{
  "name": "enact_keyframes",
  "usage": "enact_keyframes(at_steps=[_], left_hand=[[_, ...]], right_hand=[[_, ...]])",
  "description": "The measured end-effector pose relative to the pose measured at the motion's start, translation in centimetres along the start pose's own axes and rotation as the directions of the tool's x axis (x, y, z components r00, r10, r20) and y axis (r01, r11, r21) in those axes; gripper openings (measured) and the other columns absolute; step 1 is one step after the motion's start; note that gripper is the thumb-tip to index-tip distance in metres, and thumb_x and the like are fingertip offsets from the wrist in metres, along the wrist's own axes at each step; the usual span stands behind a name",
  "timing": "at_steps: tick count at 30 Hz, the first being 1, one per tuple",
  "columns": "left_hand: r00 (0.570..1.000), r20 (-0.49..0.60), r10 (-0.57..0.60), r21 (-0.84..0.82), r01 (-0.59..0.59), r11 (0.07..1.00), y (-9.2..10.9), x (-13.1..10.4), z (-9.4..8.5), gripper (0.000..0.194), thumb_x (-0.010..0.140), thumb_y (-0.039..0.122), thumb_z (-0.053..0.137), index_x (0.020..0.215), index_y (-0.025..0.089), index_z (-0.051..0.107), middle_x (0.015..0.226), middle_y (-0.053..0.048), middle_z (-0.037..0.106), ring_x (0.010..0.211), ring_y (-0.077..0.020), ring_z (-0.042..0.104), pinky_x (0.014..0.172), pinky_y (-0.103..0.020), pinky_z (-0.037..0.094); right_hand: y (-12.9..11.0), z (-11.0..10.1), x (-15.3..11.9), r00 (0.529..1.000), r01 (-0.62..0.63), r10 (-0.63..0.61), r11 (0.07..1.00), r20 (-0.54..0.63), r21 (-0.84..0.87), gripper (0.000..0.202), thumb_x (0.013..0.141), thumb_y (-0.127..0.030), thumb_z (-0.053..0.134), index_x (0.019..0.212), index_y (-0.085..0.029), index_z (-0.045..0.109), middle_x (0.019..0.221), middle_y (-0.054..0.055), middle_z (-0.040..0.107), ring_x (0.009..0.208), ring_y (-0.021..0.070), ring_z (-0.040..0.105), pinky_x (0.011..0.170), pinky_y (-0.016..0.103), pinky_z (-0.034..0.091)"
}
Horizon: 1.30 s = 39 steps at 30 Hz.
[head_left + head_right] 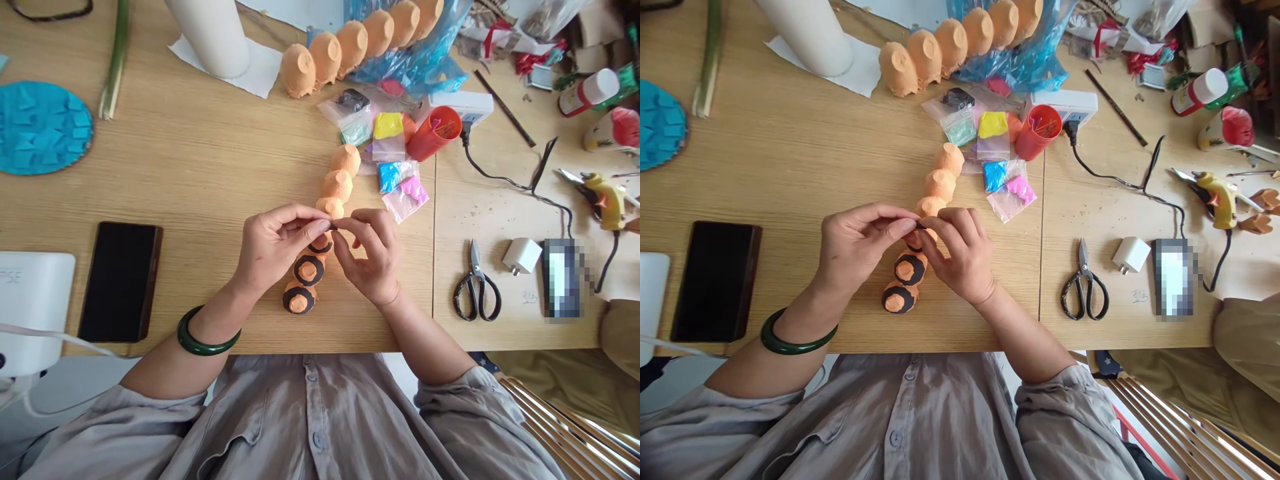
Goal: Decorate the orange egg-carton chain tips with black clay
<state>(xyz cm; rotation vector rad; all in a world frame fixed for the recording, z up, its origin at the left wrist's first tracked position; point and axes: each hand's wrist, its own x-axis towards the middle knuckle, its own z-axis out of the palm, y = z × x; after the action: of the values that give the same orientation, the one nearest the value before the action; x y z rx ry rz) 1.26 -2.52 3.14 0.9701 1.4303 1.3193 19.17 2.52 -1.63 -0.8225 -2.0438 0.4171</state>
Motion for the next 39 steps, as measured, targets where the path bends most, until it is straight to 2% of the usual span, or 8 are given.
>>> enact_keyframes(at_steps=[7, 12, 18, 21, 28, 31, 34, 39], left_hand=[[1.000, 0.013, -0.012, -0.046, 0.013, 0.999, -0.1, -0.1, 0.3, 0.040, 0.089, 0.057, 0.096, 0.095, 0.020, 0.085, 0.088, -0.004, 0.084, 0.082, -0.0204, 0.081, 0.083, -0.032, 0.068], [1.000, 0.018, -0.021, -0.040, 0.021, 0.999, -0.1, -0.2, 0.5, 0.035, 0.089, 0.053, 0.097, 0.094, 0.021, 0.084, 0.086, -0.002, 0.084, 0.082, -0.0211, 0.081, 0.084, -0.034, 0.069], [0.999, -0.034, -0.009, -0.016, 0.009, 1.000, -0.4, -0.1, 0.3, 0.028, 0.092, 0.046, 0.095, 0.096, 0.020, 0.084, 0.084, -0.002, 0.083, 0.075, -0.0186, 0.079, 0.080, -0.032, 0.067], [0.999, -0.032, 0.007, -0.006, -0.008, 1.000, -0.3, -0.1, 0.4, 0.031, 0.091, 0.048, 0.096, 0.097, 0.020, 0.085, 0.086, -0.003, 0.084, 0.074, -0.0180, 0.078, 0.078, -0.032, 0.067], [0.984, 0.038, 0.175, 0.048, -0.176, 0.983, -0.9, 0.1, 0.2, 0.037, 0.094, 0.056, 0.092, 0.108, 0.022, 0.091, 0.107, -0.007, 0.090, 0.097, -0.0229, 0.085, 0.090, -0.033, 0.071], [0.970, 0.030, 0.243, 0.122, -0.245, 0.962, -1.3, 0.2, 0.1, 0.029, 0.097, 0.050, 0.091, 0.101, 0.022, 0.092, 0.097, -0.006, 0.088, 0.087, -0.0200, 0.084, 0.083, -0.031, 0.070], [0.962, -0.021, 0.272, 0.159, -0.265, 0.951, -1.3, 0.2, -0.1, 0.022, 0.102, 0.043, 0.086, 0.098, 0.023, 0.092, 0.092, -0.003, 0.088, 0.080, -0.0166, 0.082, 0.078, -0.027, 0.067], [0.954, 0.078, 0.291, 0.125, -0.299, 0.946, -1.5, 0.4, -0.2, 0.026, 0.103, 0.045, 0.084, 0.111, 0.022, 0.092, 0.108, -0.007, 0.089, 0.094, -0.0189, 0.084, 0.084, -0.028, 0.070]], right_hand=[[-0.2, 0.0, -0.1, 1.000, -0.030, 0.029, 0.998, 0.012, 0.060, 0.012, 0.116, -0.026, 0.063, 0.121, -0.026, 0.073, 0.109, 0.008, 0.076, 0.093, 0.0209, 0.074, 0.075, 0.035, 0.069], [-0.2, -0.2, 0.2, 1.000, 0.014, -0.016, 0.992, 0.017, 0.124, 0.010, 0.114, -0.022, 0.065, 0.119, -0.025, 0.073, 0.109, 0.008, 0.077, 0.096, 0.0210, 0.076, 0.081, 0.038, 0.069], [-0.4, -0.3, 0.3, 0.996, -0.076, 0.067, 0.979, 0.058, 0.189, 0.011, 0.114, -0.030, 0.068, 0.123, -0.025, 0.073, 0.112, 0.008, 0.077, 0.093, 0.0192, 0.075, 0.071, 0.033, 0.067], [-0.4, -0.2, 0.3, 1.000, -0.002, 0.000, 0.985, 0.010, 0.170, 0.008, 0.114, -0.023, 0.068, 0.120, -0.025, 0.073, 0.109, 0.006, 0.078, 0.087, 0.0172, 0.073, 0.074, 0.034, 0.068], [-0.2, -0.3, 0.5, 0.997, 0.062, -0.052, 0.985, -0.064, 0.162, 0.011, 0.113, -0.017, 0.069, 0.121, -0.024, 0.073, 0.104, 0.004, 0.078, 0.087, 0.0163, 0.075, 0.067, 0.029, 0.064], [-0.1, -0.3, 0.6, 0.996, 0.073, -0.060, 0.975, -0.066, 0.208, 0.012, 0.112, -0.014, 0.070, 0.119, -0.023, 0.074, 0.102, 0.004, 0.078, 0.087, 0.0158, 0.074, 0.067, 0.028, 0.063], [-0.2, -0.3, 0.7, 0.999, 0.007, 0.002, 0.969, -0.033, 0.247, 0.008, 0.114, -0.018, 0.069, 0.114, -0.023, 0.075, 0.096, 0.002, 0.077, 0.085, 0.0148, 0.073, 0.068, 0.028, 0.063], [-0.4, -0.5, 0.6, 0.974, -0.222, 0.219, 0.883, 0.056, 0.414, 0.017, 0.115, -0.033, 0.069, 0.104, -0.023, 0.077, 0.095, 0.001, 0.077, 0.079, 0.0126, 0.071, 0.067, 0.027, 0.063]])
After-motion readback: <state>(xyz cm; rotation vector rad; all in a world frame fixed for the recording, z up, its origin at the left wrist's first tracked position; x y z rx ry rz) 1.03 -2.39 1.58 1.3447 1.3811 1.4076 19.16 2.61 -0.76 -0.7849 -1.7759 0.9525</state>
